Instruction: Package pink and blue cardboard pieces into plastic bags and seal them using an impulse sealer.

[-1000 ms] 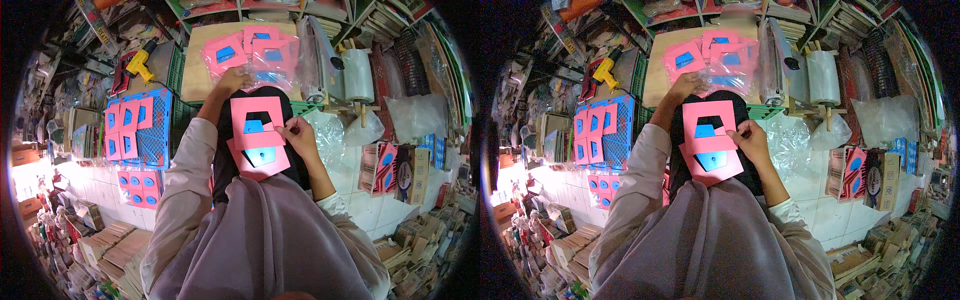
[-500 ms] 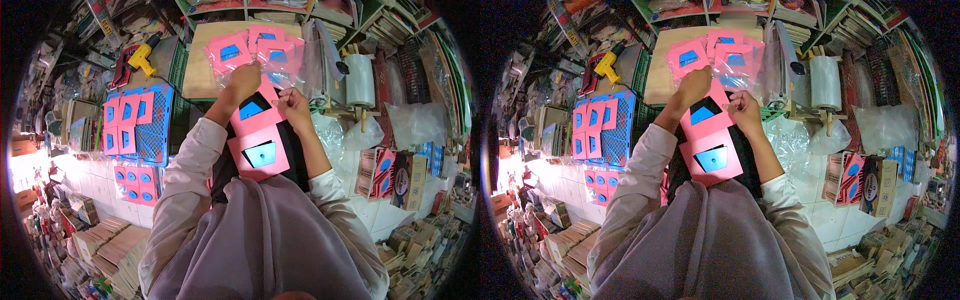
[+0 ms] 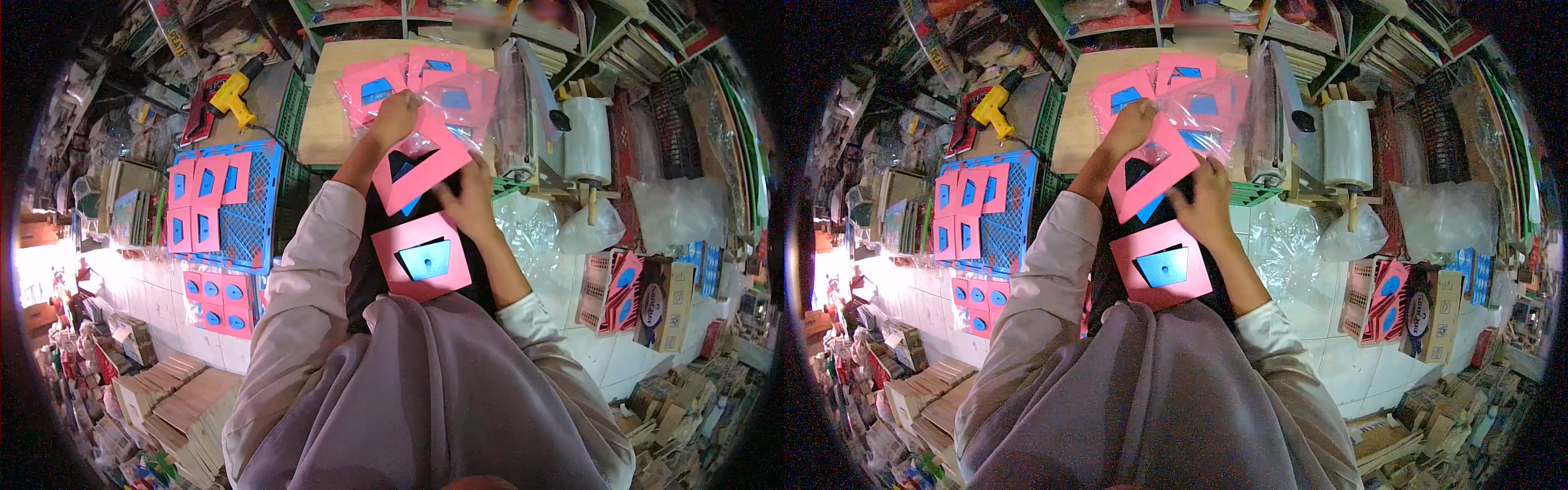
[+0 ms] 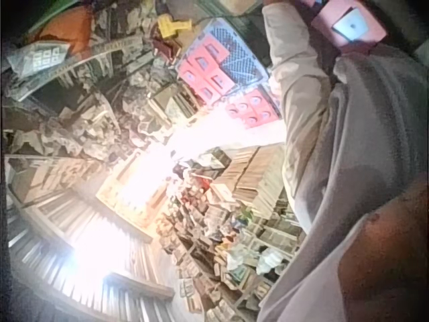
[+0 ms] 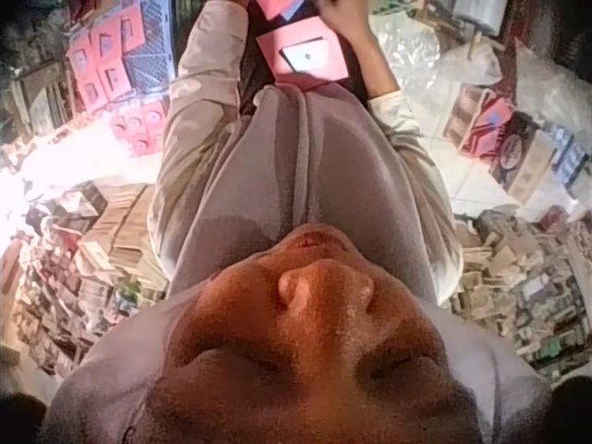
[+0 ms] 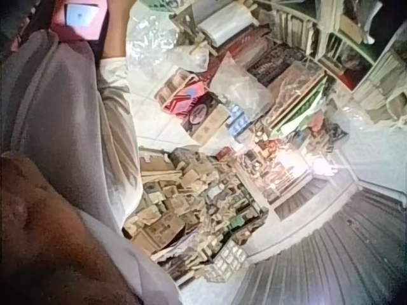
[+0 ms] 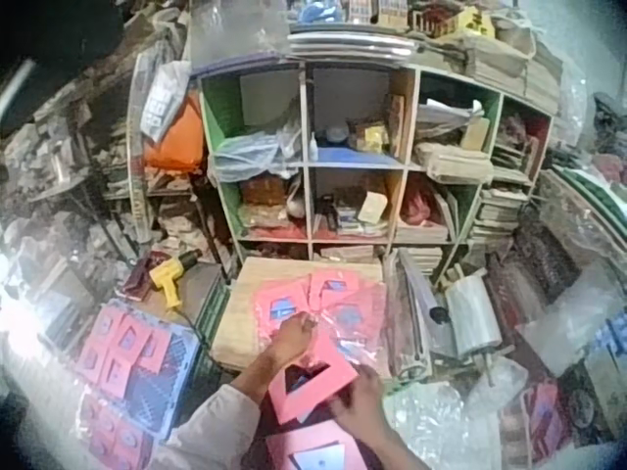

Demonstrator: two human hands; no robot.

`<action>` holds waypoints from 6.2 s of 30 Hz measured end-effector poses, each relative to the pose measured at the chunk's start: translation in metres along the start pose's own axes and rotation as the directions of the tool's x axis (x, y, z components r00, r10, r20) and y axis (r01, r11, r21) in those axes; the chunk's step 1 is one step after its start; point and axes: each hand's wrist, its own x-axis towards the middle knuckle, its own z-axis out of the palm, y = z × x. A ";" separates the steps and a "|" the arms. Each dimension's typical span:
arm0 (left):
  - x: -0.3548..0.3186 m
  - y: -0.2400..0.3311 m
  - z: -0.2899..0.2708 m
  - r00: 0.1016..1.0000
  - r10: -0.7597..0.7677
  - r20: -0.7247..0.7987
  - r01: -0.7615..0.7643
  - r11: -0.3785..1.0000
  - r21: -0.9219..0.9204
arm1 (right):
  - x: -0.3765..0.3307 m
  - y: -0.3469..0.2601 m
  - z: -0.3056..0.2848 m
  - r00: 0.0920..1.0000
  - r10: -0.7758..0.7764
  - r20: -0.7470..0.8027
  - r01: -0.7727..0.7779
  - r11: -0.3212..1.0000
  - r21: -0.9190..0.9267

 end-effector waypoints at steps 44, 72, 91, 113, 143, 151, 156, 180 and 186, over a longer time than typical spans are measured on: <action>-0.006 -0.053 0.004 0.760 -0.294 0.580 0.606 -0.004 -0.795 | -0.031 0.039 -0.068 0.645 0.407 0.647 -0.644 -0.167 0.747; -0.046 0.042 0.000 0.979 0.139 -0.150 -0.146 0.989 -0.038 | 0.007 0.085 -0.044 0.653 0.607 0.453 -0.390 -0.243 0.888; -0.065 0.077 0.001 0.988 0.041 0.150 0.068 0.756 -0.651 | 0.100 0.097 0.049 0.712 0.465 0.526 -0.407 -0.337 0.849; 0.003 -0.001 0.015 0.914 -0.306 0.265 0.360 0.315 -0.878 | 0.109 0.079 0.068 0.747 0.473 0.467 -0.502 -0.059 0.863; 0.080 -0.045 0.024 0.851 -0.385 0.359 0.504 0.403 -0.763 | 0.038 0.318 -0.063 0.395 0.914 -0.098 -0.132 0.162 0.978; 0.091 -0.002 0.126 0.848 -0.346 0.402 0.524 0.429 -0.736 | -0.015 0.358 -0.099 0.231 0.876 -0.424 -0.457 0.482 0.747; 0.087 -0.003 0.129 0.865 -0.275 0.420 0.494 0.314 -0.811 | 0.034 0.315 -0.099 0.659 0.194 -0.727 -0.513 0.823 -0.245; 0.098 -0.013 0.149 0.888 -0.276 0.367 0.435 0.252 -0.864 | 0.133 0.225 -0.005 0.999 0.026 -0.032 -0.030 0.990 -0.141; 0.095 -0.004 0.149 0.870 -0.329 0.367 0.450 0.225 -0.864 | 0.122 0.232 -0.003 0.998 -0.047 -0.039 0.044 0.996 -0.073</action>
